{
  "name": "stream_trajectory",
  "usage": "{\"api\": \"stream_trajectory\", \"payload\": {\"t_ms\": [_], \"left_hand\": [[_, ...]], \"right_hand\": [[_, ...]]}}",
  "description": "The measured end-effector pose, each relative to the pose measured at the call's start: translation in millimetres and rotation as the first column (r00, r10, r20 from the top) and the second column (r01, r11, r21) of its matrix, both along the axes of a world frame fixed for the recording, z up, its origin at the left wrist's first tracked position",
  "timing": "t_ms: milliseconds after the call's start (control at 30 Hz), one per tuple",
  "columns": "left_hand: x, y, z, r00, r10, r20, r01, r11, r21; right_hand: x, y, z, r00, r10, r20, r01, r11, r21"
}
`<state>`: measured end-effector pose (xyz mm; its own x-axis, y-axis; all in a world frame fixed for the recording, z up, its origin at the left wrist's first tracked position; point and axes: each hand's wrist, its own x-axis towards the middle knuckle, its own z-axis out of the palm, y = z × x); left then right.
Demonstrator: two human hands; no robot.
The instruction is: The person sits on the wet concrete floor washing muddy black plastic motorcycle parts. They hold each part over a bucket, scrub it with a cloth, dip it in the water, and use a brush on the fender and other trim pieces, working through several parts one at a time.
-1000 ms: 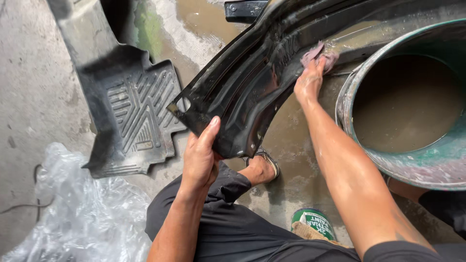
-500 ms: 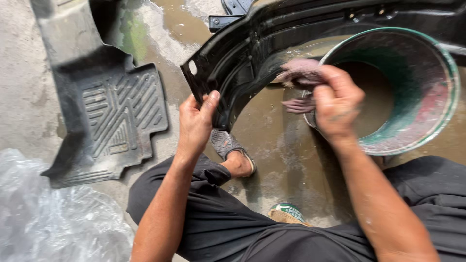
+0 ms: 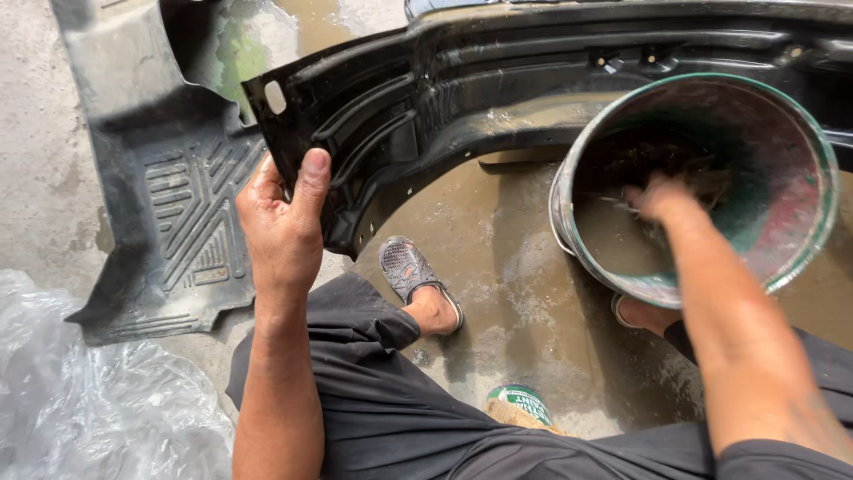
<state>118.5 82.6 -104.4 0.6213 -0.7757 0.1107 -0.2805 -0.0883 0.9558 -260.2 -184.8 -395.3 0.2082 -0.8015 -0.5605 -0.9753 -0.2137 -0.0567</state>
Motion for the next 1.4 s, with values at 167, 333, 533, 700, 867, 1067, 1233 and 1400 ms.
{"api": "stream_trajectory", "payload": {"t_ms": [167,333,533,700,867,1067,1233,1400], "left_hand": [[4.8,-15.0,-5.8,0.978,0.194,-0.077,-0.182,0.974,0.136],[13.5,-3.7,-12.1,0.999,0.047,-0.004,-0.047,0.998,0.046],[22.1,12.0,-16.8,0.982,-0.111,-0.154,0.118,0.992,0.041],[13.9,7.4,-8.3,0.991,0.020,-0.130,0.007,0.980,0.199],[32.0,1.3,-16.1,0.951,-0.273,0.141,0.256,0.958,0.129],[43.6,0.2,-45.0,0.866,-0.428,0.258,0.409,0.904,0.126],[41.4,-10.2,-44.0,0.927,-0.356,0.116,0.342,0.931,0.128],[44.5,-12.2,-39.5,0.984,-0.173,0.051,0.154,0.953,0.262]], "right_hand": [[16.0,12.0,-28.9,0.994,-0.107,0.002,0.100,0.932,0.349],[-10.4,-22.4,41.8,0.929,-0.229,0.290,0.025,0.823,0.568],[52.0,-53.5,197.7,0.678,-0.073,0.731,-0.328,0.860,0.390],[236.3,-15.3,195.5,0.285,0.611,0.739,-0.311,0.788,-0.531],[363.4,-42.3,100.8,0.352,0.472,0.808,0.018,0.860,-0.511],[333.6,-148.2,-36.3,0.573,0.312,0.758,-0.197,0.950,-0.243],[296.4,-188.3,-95.2,0.721,0.364,0.589,-0.212,0.926,-0.313],[292.7,-193.0,-80.3,0.443,0.128,0.887,-0.002,0.990,-0.142]]}}
